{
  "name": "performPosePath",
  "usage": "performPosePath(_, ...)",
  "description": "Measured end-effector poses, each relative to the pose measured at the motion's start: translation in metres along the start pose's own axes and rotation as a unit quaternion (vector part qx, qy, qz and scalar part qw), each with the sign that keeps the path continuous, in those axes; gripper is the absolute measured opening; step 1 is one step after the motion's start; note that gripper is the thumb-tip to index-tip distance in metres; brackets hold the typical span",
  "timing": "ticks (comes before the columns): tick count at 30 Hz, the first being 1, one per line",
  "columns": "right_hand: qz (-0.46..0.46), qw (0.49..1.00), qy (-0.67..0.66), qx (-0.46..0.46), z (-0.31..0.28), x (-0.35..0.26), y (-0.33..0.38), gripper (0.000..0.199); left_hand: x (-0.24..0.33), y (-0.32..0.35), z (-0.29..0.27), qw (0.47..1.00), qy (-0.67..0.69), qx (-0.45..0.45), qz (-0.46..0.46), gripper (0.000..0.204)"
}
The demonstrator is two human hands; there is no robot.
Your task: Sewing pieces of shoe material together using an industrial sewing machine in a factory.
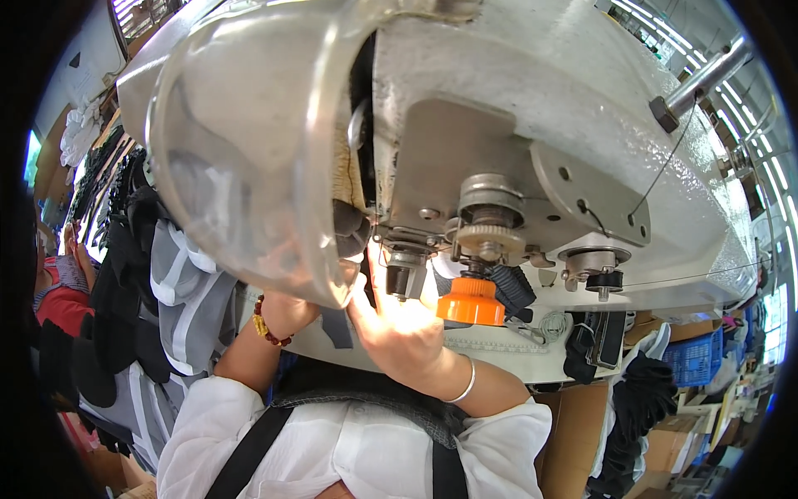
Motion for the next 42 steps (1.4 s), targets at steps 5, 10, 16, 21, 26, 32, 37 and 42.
performPosePath(5,0.004,1.000,-0.025,0.001,0.001,0.002,0.002,0.022,0.003,0.002,0.004,0.997,-0.037,-0.049,0.049,0.029)
performPosePath(10,-0.001,0.999,-0.040,0.003,0.003,0.002,0.001,0.026,0.000,-0.001,0.003,0.998,-0.026,-0.041,0.027,0.026)
performPosePath(16,0.000,0.999,0.006,-0.040,0.013,-0.003,0.011,0.024,-0.006,-0.005,0.000,0.999,-0.007,-0.026,0.017,0.029)
performPosePath(21,0.017,0.999,-0.010,-0.043,0.016,0.000,0.003,0.027,-0.024,0.008,0.007,1.000,0.012,-0.026,-0.002,0.028)
performPosePath(26,-0.005,0.999,0.024,-0.030,0.013,0.004,-0.002,0.027,-0.005,-0.008,-0.001,1.000,-0.020,-0.021,0.008,0.025)
performPosePath(32,-0.048,0.998,-0.037,-0.028,0.004,0.011,0.000,0.039,0.011,-0.001,0.006,0.994,-0.107,-0.008,0.024,0.029)
performPosePath(37,-0.084,0.996,-0.026,0.033,-0.012,0.007,-0.001,0.037,0.012,0.007,0.011,0.993,-0.115,0.000,0.025,0.030)
performPosePath(42,-0.116,0.993,0.015,0.005,-0.007,0.007,0.001,0.043,-0.042,0.026,0.012,0.987,0.076,0.046,-0.137,0.021)
Point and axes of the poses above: each hand's wrist, its own y-axis away from the middle knuckle, its own z-axis out of the palm, x = y × z, the point moved 10 cm from there along -y, towards the middle knuckle, and after that the axes turned 1 degree about y, right-handed, at the moved point
